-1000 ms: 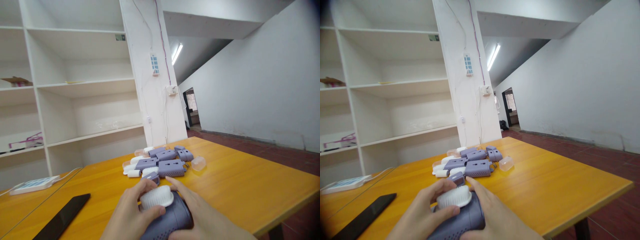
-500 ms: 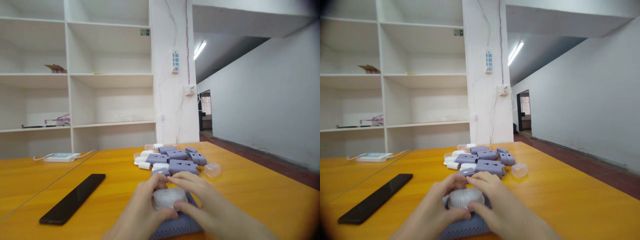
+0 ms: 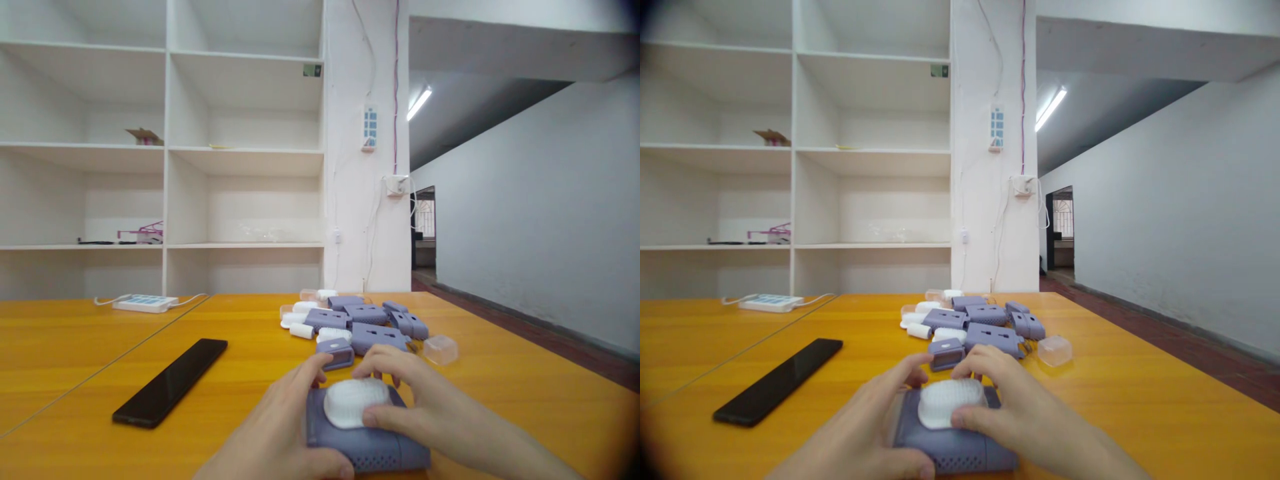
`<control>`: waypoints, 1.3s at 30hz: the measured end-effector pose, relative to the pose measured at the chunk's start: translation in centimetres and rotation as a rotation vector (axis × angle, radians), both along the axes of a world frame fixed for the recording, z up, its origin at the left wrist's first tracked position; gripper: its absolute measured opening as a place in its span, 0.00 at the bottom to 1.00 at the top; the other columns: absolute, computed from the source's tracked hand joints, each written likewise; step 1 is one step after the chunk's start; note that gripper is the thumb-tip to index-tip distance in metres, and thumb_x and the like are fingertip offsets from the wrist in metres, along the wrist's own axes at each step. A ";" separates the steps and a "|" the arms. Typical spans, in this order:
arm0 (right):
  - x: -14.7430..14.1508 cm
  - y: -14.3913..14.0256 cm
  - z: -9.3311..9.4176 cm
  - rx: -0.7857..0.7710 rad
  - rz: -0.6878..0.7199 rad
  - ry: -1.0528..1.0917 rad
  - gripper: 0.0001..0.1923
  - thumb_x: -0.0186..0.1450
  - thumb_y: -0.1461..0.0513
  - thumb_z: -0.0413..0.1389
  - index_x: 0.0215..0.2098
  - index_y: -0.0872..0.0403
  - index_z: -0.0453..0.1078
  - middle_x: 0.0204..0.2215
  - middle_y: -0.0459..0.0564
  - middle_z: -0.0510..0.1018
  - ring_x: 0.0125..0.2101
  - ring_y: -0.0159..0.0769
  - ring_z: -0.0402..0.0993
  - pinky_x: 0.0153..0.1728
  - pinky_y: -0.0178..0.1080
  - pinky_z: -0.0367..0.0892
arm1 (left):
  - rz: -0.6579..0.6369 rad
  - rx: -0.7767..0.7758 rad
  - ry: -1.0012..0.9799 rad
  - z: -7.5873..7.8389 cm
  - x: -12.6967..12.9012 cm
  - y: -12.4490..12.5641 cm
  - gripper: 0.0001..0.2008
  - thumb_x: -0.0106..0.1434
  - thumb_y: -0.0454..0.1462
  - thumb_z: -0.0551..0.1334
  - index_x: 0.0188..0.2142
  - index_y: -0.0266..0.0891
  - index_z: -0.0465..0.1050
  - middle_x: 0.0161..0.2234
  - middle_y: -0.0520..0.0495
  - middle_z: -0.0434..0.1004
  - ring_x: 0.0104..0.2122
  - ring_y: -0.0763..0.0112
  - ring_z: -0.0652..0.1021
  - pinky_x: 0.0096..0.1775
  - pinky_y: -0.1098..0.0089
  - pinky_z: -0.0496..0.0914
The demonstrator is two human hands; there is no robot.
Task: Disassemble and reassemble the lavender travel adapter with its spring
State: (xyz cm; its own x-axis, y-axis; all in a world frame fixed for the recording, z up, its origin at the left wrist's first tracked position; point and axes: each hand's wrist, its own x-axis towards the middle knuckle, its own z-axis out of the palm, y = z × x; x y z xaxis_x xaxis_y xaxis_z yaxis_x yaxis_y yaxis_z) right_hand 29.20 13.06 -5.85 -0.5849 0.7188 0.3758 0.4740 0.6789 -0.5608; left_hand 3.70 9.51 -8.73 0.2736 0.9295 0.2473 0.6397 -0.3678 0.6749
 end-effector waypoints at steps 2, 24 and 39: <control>0.3 0.1 -0.1 -0.010 0.027 -0.016 0.25 0.60 0.52 0.69 0.54 0.47 0.74 0.53 0.48 0.75 0.54 0.45 0.71 0.56 0.43 0.67 | -0.021 -0.016 -0.014 -0.4 -0.4 0.0 0.53 0.44 0.41 0.79 0.67 0.55 0.60 0.62 0.44 0.71 0.61 0.45 0.70 0.62 0.52 0.64; -3.8 -0.7 -1.7 0.047 0.089 -0.115 0.12 0.75 0.54 0.50 0.48 0.50 0.72 0.45 0.49 0.79 0.46 0.42 0.76 0.50 0.42 0.68 | -0.105 0.117 0.011 -3.9 -0.7 1.1 0.54 0.50 0.46 0.75 0.71 0.42 0.50 0.69 0.35 0.59 0.67 0.49 0.64 0.66 0.51 0.59; -5.0 -0.5 -1.7 0.109 0.148 -0.018 0.08 0.74 0.59 0.53 0.48 0.51 0.73 0.46 0.48 0.79 0.48 0.40 0.73 0.50 0.39 0.66 | 0.026 0.031 0.026 -3.5 0.8 0.5 0.53 0.48 0.36 0.73 0.70 0.39 0.50 0.70 0.38 0.57 0.68 0.51 0.61 0.68 0.55 0.55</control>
